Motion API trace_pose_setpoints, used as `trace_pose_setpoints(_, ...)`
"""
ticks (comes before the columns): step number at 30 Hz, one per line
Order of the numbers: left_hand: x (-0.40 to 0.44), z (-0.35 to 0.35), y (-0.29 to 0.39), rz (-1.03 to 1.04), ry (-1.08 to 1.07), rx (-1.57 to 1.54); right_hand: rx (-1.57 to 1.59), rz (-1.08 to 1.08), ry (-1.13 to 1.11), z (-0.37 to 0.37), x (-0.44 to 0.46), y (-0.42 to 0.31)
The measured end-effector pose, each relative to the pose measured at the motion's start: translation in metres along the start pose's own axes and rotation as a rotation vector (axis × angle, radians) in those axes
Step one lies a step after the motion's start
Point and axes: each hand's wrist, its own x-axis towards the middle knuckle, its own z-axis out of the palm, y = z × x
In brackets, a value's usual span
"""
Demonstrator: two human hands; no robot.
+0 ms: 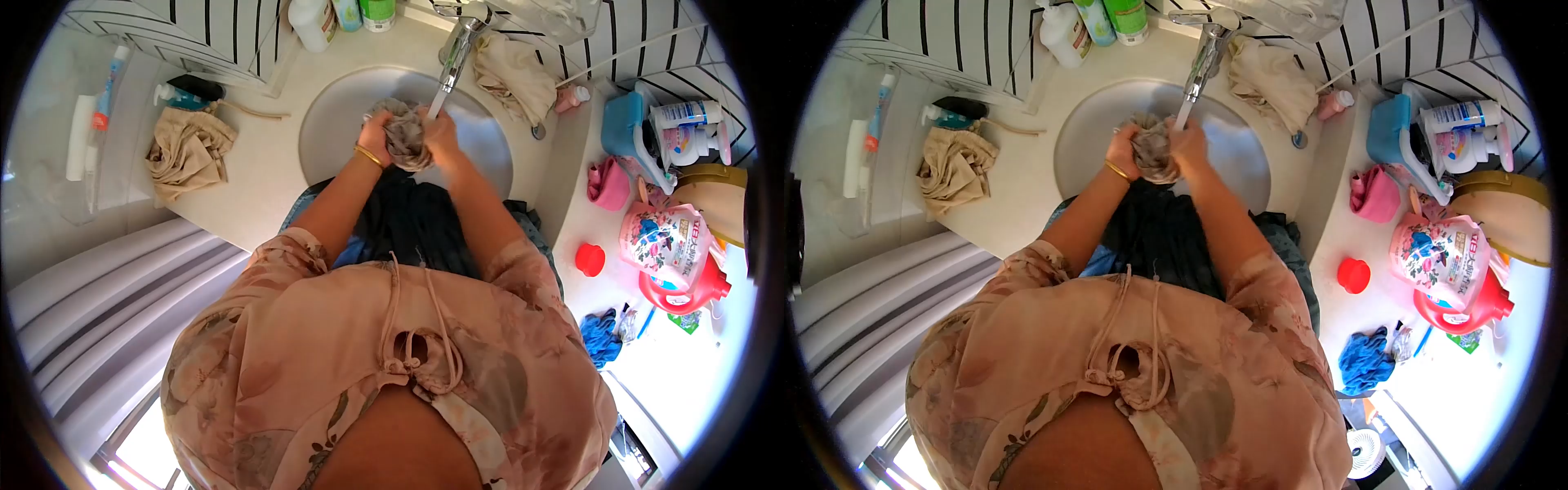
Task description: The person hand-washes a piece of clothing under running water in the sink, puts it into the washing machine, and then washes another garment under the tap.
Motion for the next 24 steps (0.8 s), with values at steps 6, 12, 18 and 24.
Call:
trace_pose_setpoints(6, -0.018, 0.006, -0.007, -0.176, -0.108, -0.242, -0.398, -0.611, 0.041, 0.018, -0.086, -0.044)
trace_pose_setpoints(12, -0.017, -0.004, -0.014, 0.08, -0.278, 0.164, -0.031, 0.004, -0.463, -0.033, 0.045, 0.039)
trace_pose_setpoints(18, -0.039, 0.006, 0.011, 0.129, -0.36, 0.344, 0.132, 0.189, -0.792, -0.077, -0.007, 0.008)
trace_pose_setpoints(24, -0.014, -0.037, 0.008, 0.494, 0.002, 1.619, 0.211, -0.111, -0.725, -0.096, -0.021, -0.04)
